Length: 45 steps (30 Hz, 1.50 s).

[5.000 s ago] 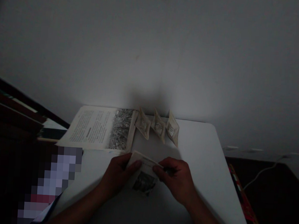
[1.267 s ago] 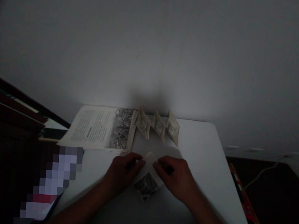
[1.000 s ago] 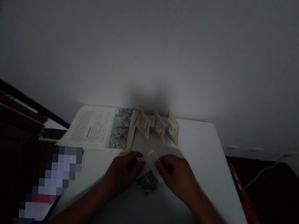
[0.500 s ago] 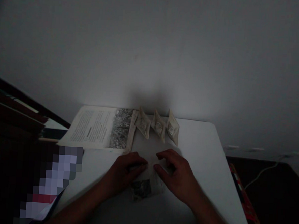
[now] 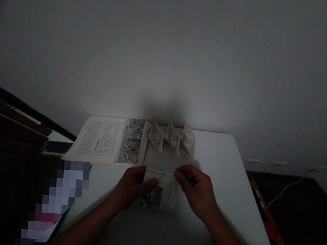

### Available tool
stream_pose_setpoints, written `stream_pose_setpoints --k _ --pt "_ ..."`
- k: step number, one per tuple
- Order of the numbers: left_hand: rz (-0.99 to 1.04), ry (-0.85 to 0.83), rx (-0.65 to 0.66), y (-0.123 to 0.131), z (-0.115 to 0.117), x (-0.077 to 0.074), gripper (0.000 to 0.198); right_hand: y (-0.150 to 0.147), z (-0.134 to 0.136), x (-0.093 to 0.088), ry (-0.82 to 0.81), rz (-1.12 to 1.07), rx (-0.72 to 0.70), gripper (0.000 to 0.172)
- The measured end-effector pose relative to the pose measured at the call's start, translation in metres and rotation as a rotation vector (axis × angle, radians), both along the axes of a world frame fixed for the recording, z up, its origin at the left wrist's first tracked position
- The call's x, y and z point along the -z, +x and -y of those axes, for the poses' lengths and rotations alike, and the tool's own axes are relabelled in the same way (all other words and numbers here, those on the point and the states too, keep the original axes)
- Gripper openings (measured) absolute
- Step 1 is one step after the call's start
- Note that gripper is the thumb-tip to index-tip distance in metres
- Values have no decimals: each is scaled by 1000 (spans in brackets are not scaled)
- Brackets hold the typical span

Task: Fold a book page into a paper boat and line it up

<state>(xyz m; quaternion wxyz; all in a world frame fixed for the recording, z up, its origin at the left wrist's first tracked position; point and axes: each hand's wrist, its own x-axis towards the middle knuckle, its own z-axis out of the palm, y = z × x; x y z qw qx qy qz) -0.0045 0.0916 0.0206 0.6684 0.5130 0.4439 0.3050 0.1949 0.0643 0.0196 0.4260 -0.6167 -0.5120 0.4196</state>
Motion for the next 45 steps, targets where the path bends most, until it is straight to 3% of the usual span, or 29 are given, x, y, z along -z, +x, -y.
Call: stream_pose_setpoints --k 4,8,12,18,23,29,32,36,39,43,45 --pt "1 11 -10 -2 -1 2 27 -1 0 -1 -9 28 -50 23" --pt "39 27 -24 -3 -3 4 23 1 0 0 5 47 -3 23" --pt "65 64 -90 -4 -6 4 30 4 0 2 35 96 2 19" --pt "-198 218 -150 -5 -4 3 31 5 1 -5 51 301 -265 3" --pt "-361 377 -136 -7 -1 6 31 6 1 -6 93 442 -265 5" --pt "-598 800 -199 -8 0 6 19 7 0 -1 74 529 -227 7" --pt "-604 852 -159 -8 1 6 15 7 -1 0 60 590 -167 8" --pt "-579 922 17 -6 4 9 19 5 -1 1 37 658 -160 10" --pt "-644 955 132 -3 7 12 31 3 0 0 43 677 -272 13" --pt "-714 977 137 -1 7 13 26 3 3 -3 62 611 -487 19" --pt "-723 981 143 -1 7 11 25 3 3 -3 95 598 -489 18"
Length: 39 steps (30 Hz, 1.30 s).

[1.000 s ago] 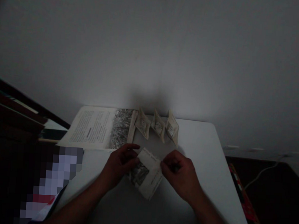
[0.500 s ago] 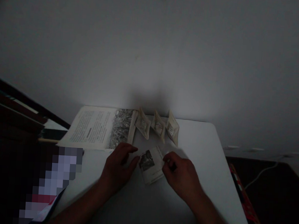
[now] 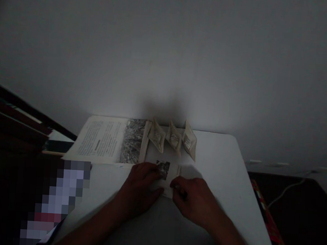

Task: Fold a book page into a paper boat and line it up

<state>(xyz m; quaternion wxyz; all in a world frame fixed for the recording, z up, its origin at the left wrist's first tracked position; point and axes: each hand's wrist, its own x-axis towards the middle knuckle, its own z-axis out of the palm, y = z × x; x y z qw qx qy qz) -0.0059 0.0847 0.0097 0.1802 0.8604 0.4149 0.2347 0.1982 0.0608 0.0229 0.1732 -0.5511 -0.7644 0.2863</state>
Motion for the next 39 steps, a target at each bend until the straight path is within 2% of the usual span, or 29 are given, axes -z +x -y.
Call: stream_pose_setpoints --k 3,5,11,14,24,31,35,39 --pt "-26 -18 22 -1 -1 -3 28 1 -2 1 140 -19 25 13" --pt "-35 -27 47 -2 -1 -4 29 2 -4 2 234 -26 3 16" --pt "3 1 99 -1 -2 3 41 -1 -5 8 306 52 -10 46" --pt "-14 -2 105 -1 -2 3 43 0 -5 11 302 77 -3 53" --pt "-6 -14 21 0 1 7 54 -4 -7 18 263 56 63 51" --pt "-9 -43 54 -1 1 1 51 -3 -6 19 214 16 69 46" --pt "4 -74 85 2 3 -2 59 -1 -7 20 196 13 90 38" --pt "-11 -91 52 7 6 -3 65 -1 -7 20 185 17 89 36"
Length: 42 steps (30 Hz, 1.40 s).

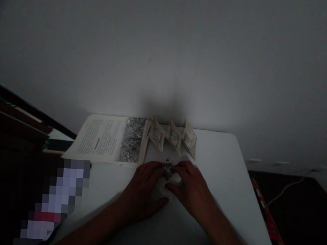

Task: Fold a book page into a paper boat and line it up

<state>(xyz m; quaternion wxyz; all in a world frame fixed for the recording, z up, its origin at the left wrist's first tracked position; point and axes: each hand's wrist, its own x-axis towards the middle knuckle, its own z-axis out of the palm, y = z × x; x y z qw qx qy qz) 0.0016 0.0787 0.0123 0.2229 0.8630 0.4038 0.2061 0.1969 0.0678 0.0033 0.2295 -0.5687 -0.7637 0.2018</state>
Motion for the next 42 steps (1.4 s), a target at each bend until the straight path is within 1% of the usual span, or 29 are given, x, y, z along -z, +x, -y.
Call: stream_pose_setpoints --k 2,5,7,12,16,18,20,22,27,32,36,39,42 --pt "-18 -2 -15 2 1 1 65 -1 1 -2 -14 2 -2 40" --pt "-31 17 -33 4 1 2 61 -1 2 -6 -22 17 -12 54" --pt "-34 26 -36 4 1 3 62 0 3 -8 -15 33 -15 63" --pt "-28 16 -50 4 1 3 70 2 3 -9 -9 72 16 69" --pt "-11 -5 -41 3 0 3 74 3 3 -5 -11 81 50 77" --pt "-3 -24 -31 2 0 3 77 3 3 -3 -16 65 70 79" --pt "10 -40 -18 1 -1 2 81 4 2 -3 -29 48 84 76" --pt "26 -51 -9 0 -1 2 83 4 1 -4 -44 41 81 70" --pt "72 -73 -11 -2 -3 2 76 3 0 -10 -48 30 63 50" --pt "87 -38 -69 -3 -7 11 58 2 -1 -10 -43 26 48 39" --pt "83 17 -64 -2 -11 18 35 5 -1 -6 17 27 7 30" --pt "61 31 -57 -2 -12 19 23 7 -2 -4 73 20 -3 28" --pt "44 35 -60 -2 -13 18 15 7 -3 -5 81 22 -25 19"
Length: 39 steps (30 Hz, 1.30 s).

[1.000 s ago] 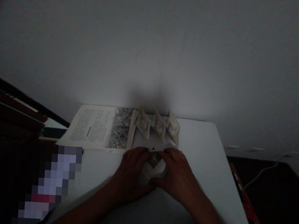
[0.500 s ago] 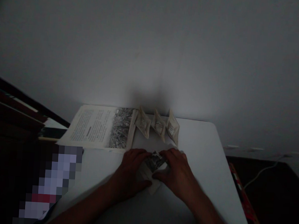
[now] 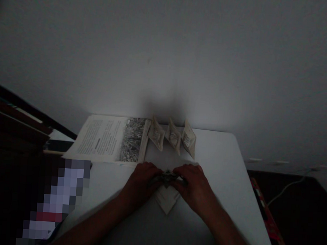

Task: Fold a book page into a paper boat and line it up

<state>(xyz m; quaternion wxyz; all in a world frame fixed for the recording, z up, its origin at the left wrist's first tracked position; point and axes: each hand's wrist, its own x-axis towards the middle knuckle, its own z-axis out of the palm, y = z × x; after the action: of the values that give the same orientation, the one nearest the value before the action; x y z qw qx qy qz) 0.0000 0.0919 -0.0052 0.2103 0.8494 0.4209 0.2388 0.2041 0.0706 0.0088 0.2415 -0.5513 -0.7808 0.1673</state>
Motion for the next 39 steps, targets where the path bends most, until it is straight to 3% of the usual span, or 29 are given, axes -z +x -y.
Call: stream_pose_setpoints --k 9,21,39 --pt "4 28 -17 1 -2 1 9 -1 -1 -3 -7 -23 -9 10" --pt "-78 101 -43 4 -6 2 14 -11 -1 3 75 46 49 14" --pt "-166 180 -64 10 -5 -3 32 -18 -1 2 50 101 114 28"
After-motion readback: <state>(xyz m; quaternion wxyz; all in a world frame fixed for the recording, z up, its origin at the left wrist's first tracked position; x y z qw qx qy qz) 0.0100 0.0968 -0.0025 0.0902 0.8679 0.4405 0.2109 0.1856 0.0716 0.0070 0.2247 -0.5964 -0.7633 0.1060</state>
